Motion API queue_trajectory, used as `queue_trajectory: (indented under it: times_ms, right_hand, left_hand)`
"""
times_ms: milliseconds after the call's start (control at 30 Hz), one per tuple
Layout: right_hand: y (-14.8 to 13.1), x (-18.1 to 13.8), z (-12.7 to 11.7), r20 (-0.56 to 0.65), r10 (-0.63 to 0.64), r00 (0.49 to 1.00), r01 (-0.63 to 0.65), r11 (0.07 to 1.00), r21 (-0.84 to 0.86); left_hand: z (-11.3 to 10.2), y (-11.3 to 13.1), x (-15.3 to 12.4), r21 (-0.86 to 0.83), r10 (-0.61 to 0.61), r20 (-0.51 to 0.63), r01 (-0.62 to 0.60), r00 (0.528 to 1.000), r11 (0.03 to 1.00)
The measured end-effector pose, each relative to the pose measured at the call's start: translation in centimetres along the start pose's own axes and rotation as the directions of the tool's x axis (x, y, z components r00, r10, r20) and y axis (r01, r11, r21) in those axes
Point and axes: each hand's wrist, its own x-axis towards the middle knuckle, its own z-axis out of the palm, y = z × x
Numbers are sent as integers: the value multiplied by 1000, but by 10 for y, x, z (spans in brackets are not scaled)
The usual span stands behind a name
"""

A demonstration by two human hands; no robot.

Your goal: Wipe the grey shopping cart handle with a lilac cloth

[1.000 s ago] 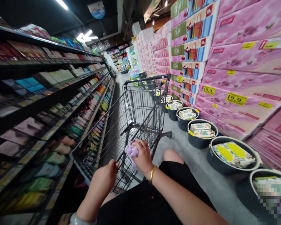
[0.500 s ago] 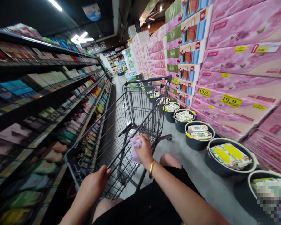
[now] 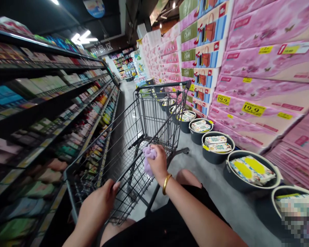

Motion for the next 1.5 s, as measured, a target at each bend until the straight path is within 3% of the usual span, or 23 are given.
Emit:
queue_trajectory:
  times_ms: [67,167,267,333,467,567,667,800,933,1033,1167,1300,1400,1500]
  right_hand:
    - [0,-7,-2,44,-27,999,26,1000,15]
    - [6,17,-12,5,26,1000,-26,999,19]
    - [11,53,-20,-111,132,985,-130,991,26]
    - [10,61,-17,-131,147,980,-145,989,31]
    - [-2,23,2,-50,89,995,-88,996,27]
    - [-8,-16,15,104,26,994,-31,999,40]
    - [-3,-22,15,178,18,984,-27,998,52]
    - [7,35,-10,-24,168,986,-164,980,112]
    - [4,110,-51,-295,125,947,-80,984,158]
    - [1,136,-59,-378,61,924,2,986,165]
    - [9,107,-26,-231,142,962,-110,983,145]
    - [13,51,9,-66,81,995,-78,996,46]
    - [14,42,6,29,72,997,-74,996,46]
    - [19,73,-12,-34,170,985,-164,977,140]
  left_hand:
    - [-8,22,13,-61,-2,-61,-2,998,998]
    - [-15,52,37,-127,27,-155,-47,988,991]
    - [-18,66,56,-107,106,-104,-117,989,987]
    - [-18,66,62,-83,124,-75,-130,990,988]
    - [-14,58,67,-46,136,-101,-141,986,989]
    - [-12,52,71,-26,149,-117,-153,982,988]
    - [-11,48,75,-13,145,-122,-148,982,989]
    - [-11,41,79,-8,150,-141,-153,979,988]
    - [-9,35,81,-4,172,-155,-175,973,985]
    - [-9,34,82,-3,169,-163,-172,972,985]
    - [-8,32,84,-8,158,-152,-161,976,987]
    - [-10,30,84,-64,135,-91,-141,987,988]
    - [-17,38,87,-133,89,-68,-98,994,986]
    - [-29,59,96,-197,109,-110,-129,988,972]
